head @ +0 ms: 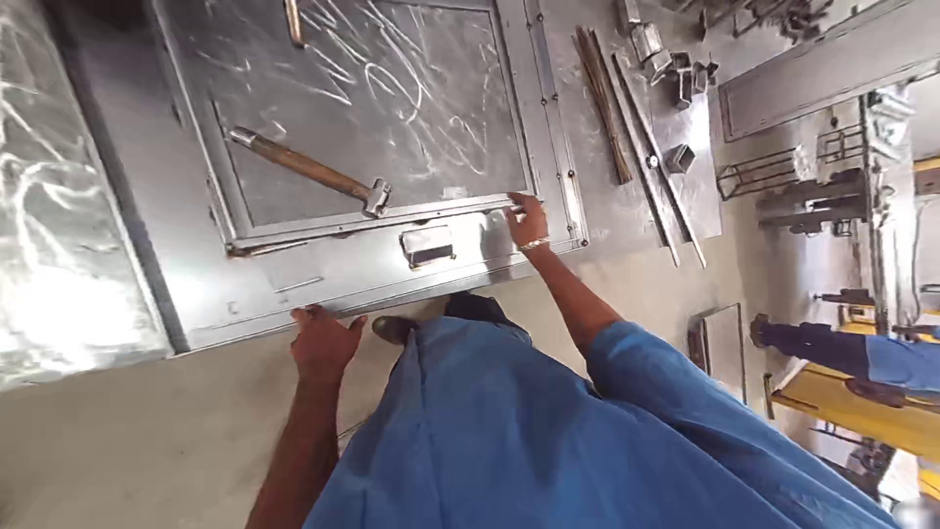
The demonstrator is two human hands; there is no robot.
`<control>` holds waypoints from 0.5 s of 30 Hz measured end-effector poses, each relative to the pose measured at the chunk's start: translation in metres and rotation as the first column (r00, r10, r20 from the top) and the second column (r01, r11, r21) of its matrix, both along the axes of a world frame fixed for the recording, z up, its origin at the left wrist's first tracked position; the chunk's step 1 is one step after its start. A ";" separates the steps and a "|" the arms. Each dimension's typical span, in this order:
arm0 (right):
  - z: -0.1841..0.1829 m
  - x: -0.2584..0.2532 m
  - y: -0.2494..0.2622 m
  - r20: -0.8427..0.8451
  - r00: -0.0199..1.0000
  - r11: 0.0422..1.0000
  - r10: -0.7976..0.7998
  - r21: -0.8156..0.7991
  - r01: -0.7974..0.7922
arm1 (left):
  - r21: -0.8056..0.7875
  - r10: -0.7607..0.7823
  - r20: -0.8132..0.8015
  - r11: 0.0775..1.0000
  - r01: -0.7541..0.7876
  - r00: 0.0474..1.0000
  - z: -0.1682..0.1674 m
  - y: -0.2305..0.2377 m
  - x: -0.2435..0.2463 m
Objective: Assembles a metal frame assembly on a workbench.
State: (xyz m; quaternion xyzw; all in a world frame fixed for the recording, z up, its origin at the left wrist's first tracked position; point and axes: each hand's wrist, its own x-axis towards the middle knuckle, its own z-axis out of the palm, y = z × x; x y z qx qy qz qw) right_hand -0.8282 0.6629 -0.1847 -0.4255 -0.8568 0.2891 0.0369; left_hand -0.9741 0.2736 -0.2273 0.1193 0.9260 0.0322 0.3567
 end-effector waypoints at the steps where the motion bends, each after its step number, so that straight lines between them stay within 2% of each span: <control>1: -0.001 0.030 0.031 0.033 0.992 0.992 -0.126 -0.014 0.126 | -0.004 -0.005 -0.008 1.000 0.005 1.000 0.000 0.002 0.002; 4: -0.005 0.113 0.135 0.070 0.884 0.884 -0.463 -0.037 0.466 | -0.001 -0.014 -0.048 1.000 0.013 0.999 -0.001 0.007 0.004; 7: -0.009 0.184 0.247 0.109 0.772 0.776 -0.627 -0.004 0.631 | -0.019 0.002 -0.079 1.000 -0.004 0.997 -0.007 0.010 0.010; 11: -0.023 0.224 0.388 0.259 0.758 0.800 -0.599 0.141 0.583 | -0.091 0.041 -0.117 0.995 -0.052 0.992 -0.021 0.014 0.019; 15: -0.051 0.228 0.463 0.264 0.831 0.872 -0.489 0.144 0.467 | -0.164 0.091 -0.107 0.981 -0.108 0.990 -0.016 0.038 0.022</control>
